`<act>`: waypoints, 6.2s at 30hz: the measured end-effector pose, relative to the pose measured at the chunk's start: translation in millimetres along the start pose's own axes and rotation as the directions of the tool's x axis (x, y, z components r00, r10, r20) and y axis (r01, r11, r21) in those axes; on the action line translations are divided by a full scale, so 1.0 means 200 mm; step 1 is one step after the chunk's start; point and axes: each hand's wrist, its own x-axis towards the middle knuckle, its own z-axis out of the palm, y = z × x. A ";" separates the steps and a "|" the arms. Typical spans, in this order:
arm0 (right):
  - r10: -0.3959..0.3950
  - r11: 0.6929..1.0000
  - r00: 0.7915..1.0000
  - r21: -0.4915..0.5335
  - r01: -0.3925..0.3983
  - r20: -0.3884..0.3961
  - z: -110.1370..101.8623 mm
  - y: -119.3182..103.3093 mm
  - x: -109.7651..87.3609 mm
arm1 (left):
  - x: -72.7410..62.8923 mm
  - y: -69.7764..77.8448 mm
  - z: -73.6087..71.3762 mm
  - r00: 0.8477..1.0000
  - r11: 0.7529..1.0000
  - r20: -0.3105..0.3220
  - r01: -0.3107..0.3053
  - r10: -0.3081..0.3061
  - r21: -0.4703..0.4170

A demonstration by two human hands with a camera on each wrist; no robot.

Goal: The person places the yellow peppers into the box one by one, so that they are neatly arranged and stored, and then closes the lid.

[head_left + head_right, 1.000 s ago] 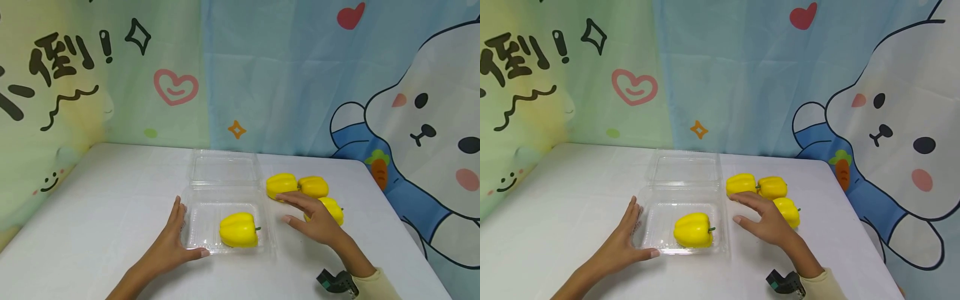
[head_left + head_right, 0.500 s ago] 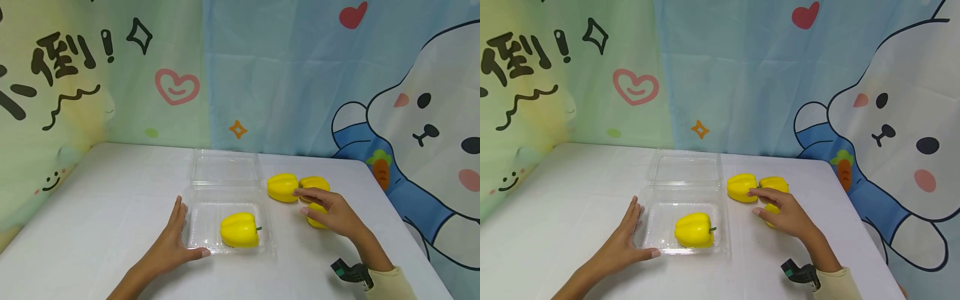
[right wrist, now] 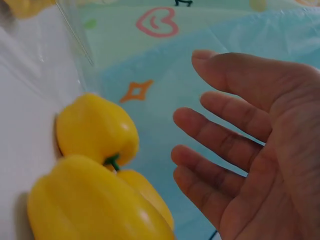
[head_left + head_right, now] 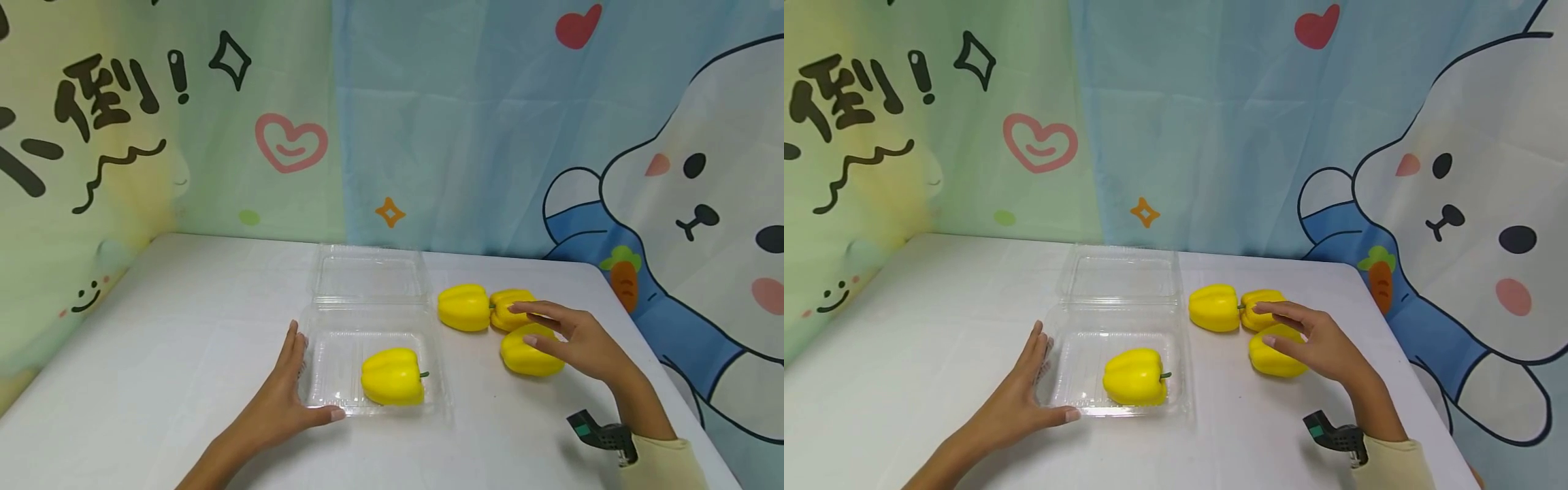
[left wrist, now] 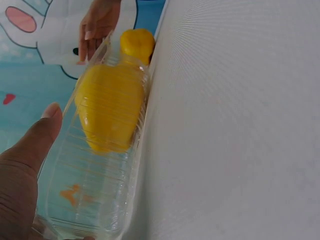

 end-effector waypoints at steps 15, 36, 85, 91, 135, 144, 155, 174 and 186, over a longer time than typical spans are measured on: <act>0.079 0.995 0.997 0.066 -0.080 0.009 -0.09 0.19 -0.07 | 0.00 0.00 0.00 1.000 1.000 -0.002 0.003 -0.003 0.004; 0.299 0.934 0.931 0.137 -0.330 0.208 -0.09 0.33 -0.13 | -0.01 0.01 0.00 1.000 1.000 0.000 0.009 -0.009 0.020; 0.332 0.931 0.933 0.113 -0.348 0.138 -0.04 0.32 -0.14 | 0.01 0.00 0.01 1.000 1.000 -0.012 0.011 -0.011 0.000; 0.332 0.932 0.936 0.111 -0.345 0.120 -0.02 0.30 -0.14 | 0.00 -0.01 0.01 1.000 1.000 -0.002 0.021 -0.021 0.002; 0.159 0.978 0.973 0.163 -0.131 -0.168 0.20 -0.09 0.03 | 0.00 0.00 0.00 1.000 1.000 0.004 0.001 -0.001 0.001; 0.126 0.977 0.977 0.192 -0.093 -0.170 0.23 -0.13 0.08 | -0.01 0.00 0.00 1.000 1.000 0.002 0.009 -0.008 -0.017; 0.127 0.969 0.982 0.230 -0.092 -0.142 0.28 -0.17 0.15 | 0.00 -0.01 0.00 1.000 1.000 0.003 -0.004 0.004 -0.018; 0.090 0.963 0.993 0.263 -0.066 -0.079 0.37 -0.24 0.28 | 0.00 -0.01 -0.01 1.000 1.000 -0.004 0.003 -0.003 -0.003; 0.119 0.942 0.993 0.318 -0.108 -0.017 0.45 -0.26 0.36 | 0.00 0.00 0.01 1.000 1.000 0.004 0.021 -0.021 -0.001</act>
